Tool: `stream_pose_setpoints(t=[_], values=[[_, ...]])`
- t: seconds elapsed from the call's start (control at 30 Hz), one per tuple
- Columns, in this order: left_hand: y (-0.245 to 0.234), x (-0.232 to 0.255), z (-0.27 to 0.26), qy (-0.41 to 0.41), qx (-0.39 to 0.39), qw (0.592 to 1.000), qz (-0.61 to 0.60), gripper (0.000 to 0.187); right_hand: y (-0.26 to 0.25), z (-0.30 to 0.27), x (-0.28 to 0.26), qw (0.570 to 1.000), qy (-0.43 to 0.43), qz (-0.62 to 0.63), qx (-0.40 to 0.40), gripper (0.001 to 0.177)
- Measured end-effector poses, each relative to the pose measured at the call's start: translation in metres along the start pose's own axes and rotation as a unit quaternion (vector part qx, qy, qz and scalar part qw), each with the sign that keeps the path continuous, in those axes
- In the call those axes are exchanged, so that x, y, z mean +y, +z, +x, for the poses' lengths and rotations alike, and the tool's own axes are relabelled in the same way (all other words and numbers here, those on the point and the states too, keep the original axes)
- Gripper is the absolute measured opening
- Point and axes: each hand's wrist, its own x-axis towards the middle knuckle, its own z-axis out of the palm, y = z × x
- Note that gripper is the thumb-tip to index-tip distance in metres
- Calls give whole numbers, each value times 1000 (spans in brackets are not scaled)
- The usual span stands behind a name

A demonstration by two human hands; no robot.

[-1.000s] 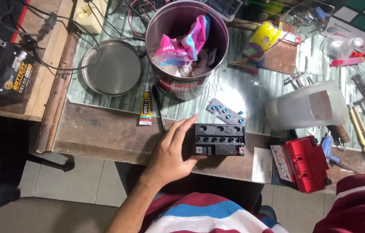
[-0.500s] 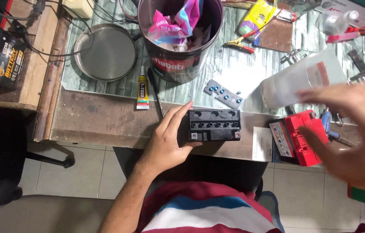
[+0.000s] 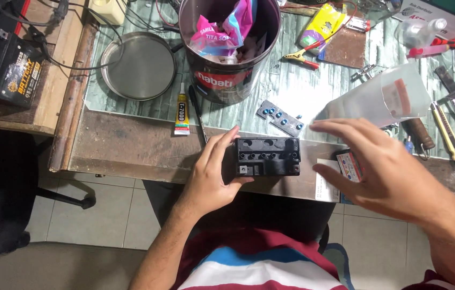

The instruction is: Refilling the cells of a lead-acid battery with liquid using a syringe.

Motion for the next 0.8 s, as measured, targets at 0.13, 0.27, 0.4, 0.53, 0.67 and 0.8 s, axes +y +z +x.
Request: stream_pose_setpoints(t=[0.13,0.27,0.4,0.53,0.67,0.8], values=[[0,-2,1,6,4,1000,3,92,2,6,-1,1000,9,7,-22,64],[0,-5,1,6,3,1000,9,91,14,2,5,999,16,27,-31,74],[-1,-2,2,10,5,1000,4,90,23,-8,-8,985,109,94,-93,91],[-3,0,3,8,0,1000,-1,88,52,-17,-12,979,62,192,10,90],[-3,1,3,16,6,1000,0,84,94,-20,-5,962,47,258,69,99],[-1,4,4,0,19,1000,11,92,117,-14,-2,944,64,298,125,97]])
